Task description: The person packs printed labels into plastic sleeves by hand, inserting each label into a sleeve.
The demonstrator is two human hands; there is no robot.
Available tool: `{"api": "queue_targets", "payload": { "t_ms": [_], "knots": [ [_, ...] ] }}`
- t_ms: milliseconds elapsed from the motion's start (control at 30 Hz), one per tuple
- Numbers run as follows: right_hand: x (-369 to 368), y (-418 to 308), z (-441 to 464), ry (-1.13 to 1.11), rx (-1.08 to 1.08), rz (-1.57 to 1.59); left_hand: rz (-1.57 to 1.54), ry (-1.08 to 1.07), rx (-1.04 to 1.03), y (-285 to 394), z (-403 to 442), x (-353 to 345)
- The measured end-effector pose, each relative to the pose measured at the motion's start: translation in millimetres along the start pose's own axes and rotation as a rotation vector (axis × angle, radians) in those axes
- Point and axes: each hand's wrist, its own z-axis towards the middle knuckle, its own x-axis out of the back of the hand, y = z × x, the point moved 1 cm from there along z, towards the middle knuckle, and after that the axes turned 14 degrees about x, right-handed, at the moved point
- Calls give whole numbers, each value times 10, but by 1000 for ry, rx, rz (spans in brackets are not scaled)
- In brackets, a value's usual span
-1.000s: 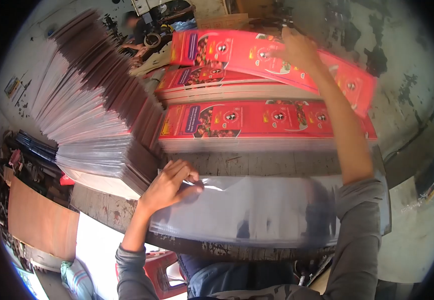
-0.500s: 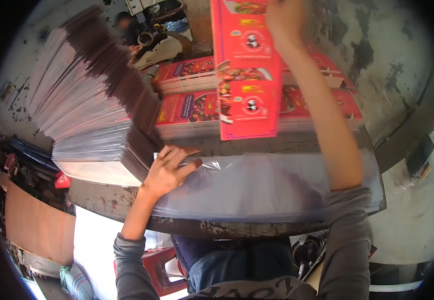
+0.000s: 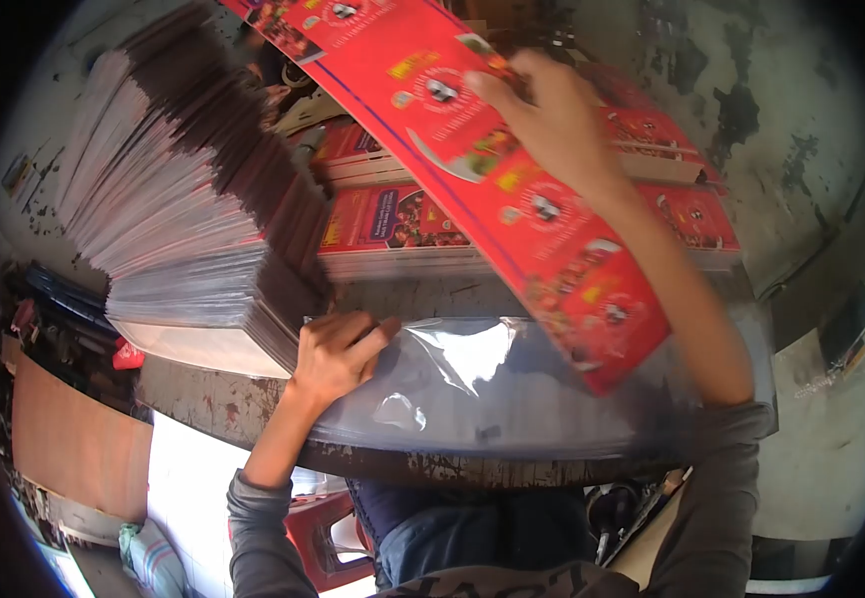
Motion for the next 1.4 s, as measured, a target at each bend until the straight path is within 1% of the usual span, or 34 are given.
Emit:
{"api": "queue_targets", "payload": {
  "t_ms": [67, 100, 133, 167, 233, 267, 333, 367, 400, 433, 467, 500, 533, 600, 667, 733, 767, 800, 867, 900, 967, 1000, 1067, 1133, 1167, 1200, 1267, 1333, 1400],
  "knots": [
    [239, 40, -172, -52, -3, 66, 1, -1, 31, -31, -5, 1],
    [372, 64, -265, -100, -14, 93, 6, 46, 45, -49, -4, -2],
    [523, 137, -372, -178, -34, 65, 14, 95, 61, -63, -1, 5],
    [653, 195, -467, -256, -52, 38, 42, 79, 62, -66, 16, 31],
    [855, 76, -587, -480, -141, -111, 36, 102, 84, -74, 38, 4],
    [865, 64, -658, -487, -134, -106, 29, 127, 90, -77, 43, -5],
    [855, 75, -792, -604, 88, -294, 45, 85, 105, -64, 60, 31],
    [860, 140, -863, -604, 89, -286, 57, 43, 108, -64, 71, 49],
    [866, 239, -943, -579, 2, -224, 63, 36, 111, -94, 73, 66],
    [865, 324, -1008, -550, -88, -163, 63, -41, 140, -156, 71, 86],
    [881, 362, -1038, -551, -99, -155, 56, -121, 170, -193, 63, 93],
    [923, 404, -1036, -518, -158, -168, 27, -147, 195, -198, 72, 80],
    [974, 460, -1043, -485, -218, -185, 18, -152, 193, -161, 108, 84],
    [1073, 611, -1085, -475, -212, -181, -115, -131, 344, -83, 157, 89],
    [1104, 679, -1115, -450, -229, -68, -226, -93, 459, -39, 144, 47],
    [1037, 590, -1108, -478, -220, -61, -831, -165, 1070, -61, 78, -30],
    [1005, 547, -1103, -508, -203, -57, -848, -135, 982, -108, 28, -78],
    [987, 539, -1118, -507, -207, -48, -840, -140, 988, -113, 31, -72],
    [971, 537, -1147, -512, -258, -16, -1123, 14, 1056, -105, 71, -67],
    [976, 524, -1141, -513, -261, -12, -1174, 44, 1073, -117, 77, -73],
    [990, 511, -1125, -537, -355, -37, -1174, 60, 1107, -110, 76, -83],
    [1007, 556, -1136, -542, -356, -36, -1174, 79, 1139, -110, 71, -79],
    [1049, 651, -1134, -546, -4, -56, -1174, 59, 1169, -125, 66, -53],
    [1033, 552, -1063, -536, -2, -85, -1312, -50, 1225, -170, 60, -74],
    [1036, 507, -1043, -519, -5, -120, -1283, -68, 1241, -145, 89, -45],
    [1043, 499, -1048, -519, -2, -120, -1283, -66, 1240, -148, 82, -51],
    [1070, 504, -1063, -515, -86, -187, -1300, -81, 1217, -163, 53, -101],
    [1077, 495, -1035, -505, -65, -218, -1355, -54, 1198, -165, 42, -130],
    [1085, 470, -1013, -499, -42, -247, -1366, -12, 1257, -179, 61, -137]
  ]
}}
